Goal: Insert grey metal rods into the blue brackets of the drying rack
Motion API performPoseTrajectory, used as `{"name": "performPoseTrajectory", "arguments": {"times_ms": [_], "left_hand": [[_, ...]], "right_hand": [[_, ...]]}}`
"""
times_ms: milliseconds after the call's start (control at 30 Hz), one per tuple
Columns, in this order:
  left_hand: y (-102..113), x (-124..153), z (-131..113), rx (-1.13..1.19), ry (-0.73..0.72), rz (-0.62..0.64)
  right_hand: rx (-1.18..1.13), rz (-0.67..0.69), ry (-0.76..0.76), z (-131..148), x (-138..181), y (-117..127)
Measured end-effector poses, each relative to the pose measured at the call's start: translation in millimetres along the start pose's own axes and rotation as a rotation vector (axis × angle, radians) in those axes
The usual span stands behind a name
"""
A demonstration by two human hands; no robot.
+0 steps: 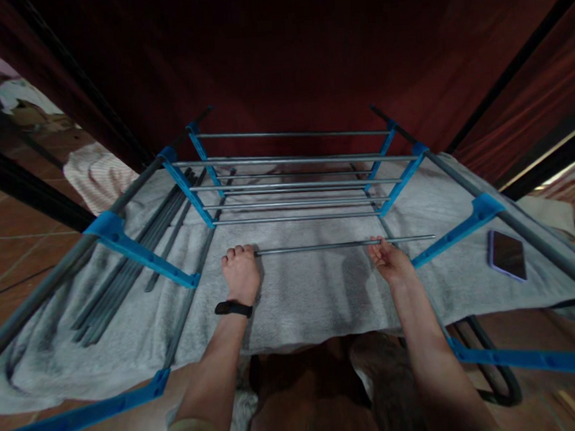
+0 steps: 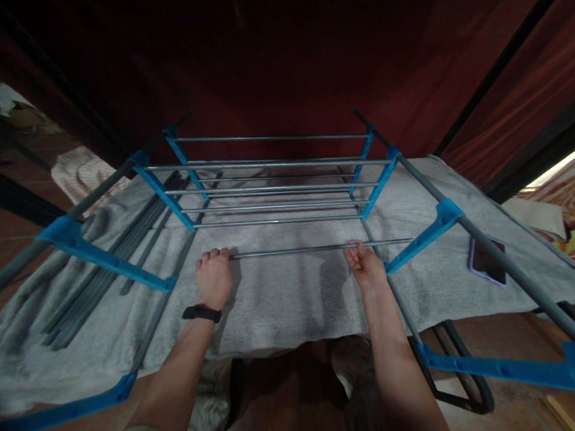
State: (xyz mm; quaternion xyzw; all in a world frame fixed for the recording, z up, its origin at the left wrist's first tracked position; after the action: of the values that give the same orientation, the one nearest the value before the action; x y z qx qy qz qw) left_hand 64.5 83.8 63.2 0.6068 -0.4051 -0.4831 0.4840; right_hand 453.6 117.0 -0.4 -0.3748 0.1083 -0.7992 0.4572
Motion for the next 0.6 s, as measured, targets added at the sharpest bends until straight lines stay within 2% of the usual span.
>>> {"name": "performPoseTrajectory", "arguments": {"times_ms": [200, 600], "left_hand": [[-1, 0, -6, -0.07, -0.043, 0.036], [1, 2, -26, -0.006, -0.144, 0.045]], "right_hand": [[0.005, 0.004, 0.0, -1, 1, -2], [0.031, 0.058, 0.006, -11, -2, -7]]}}
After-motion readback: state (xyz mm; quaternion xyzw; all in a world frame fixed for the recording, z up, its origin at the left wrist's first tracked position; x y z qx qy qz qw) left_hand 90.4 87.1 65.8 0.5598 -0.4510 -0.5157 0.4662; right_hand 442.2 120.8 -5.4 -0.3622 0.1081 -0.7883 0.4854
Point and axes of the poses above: each hand's wrist, its own x-axis away from the middle knuckle, its own y-axis out of the back of the hand, z = x × y, the point moved 8 cm from there along -x, towards the middle knuckle, and after that the axes turned 2 degrees about x, right-handed, at the moved point
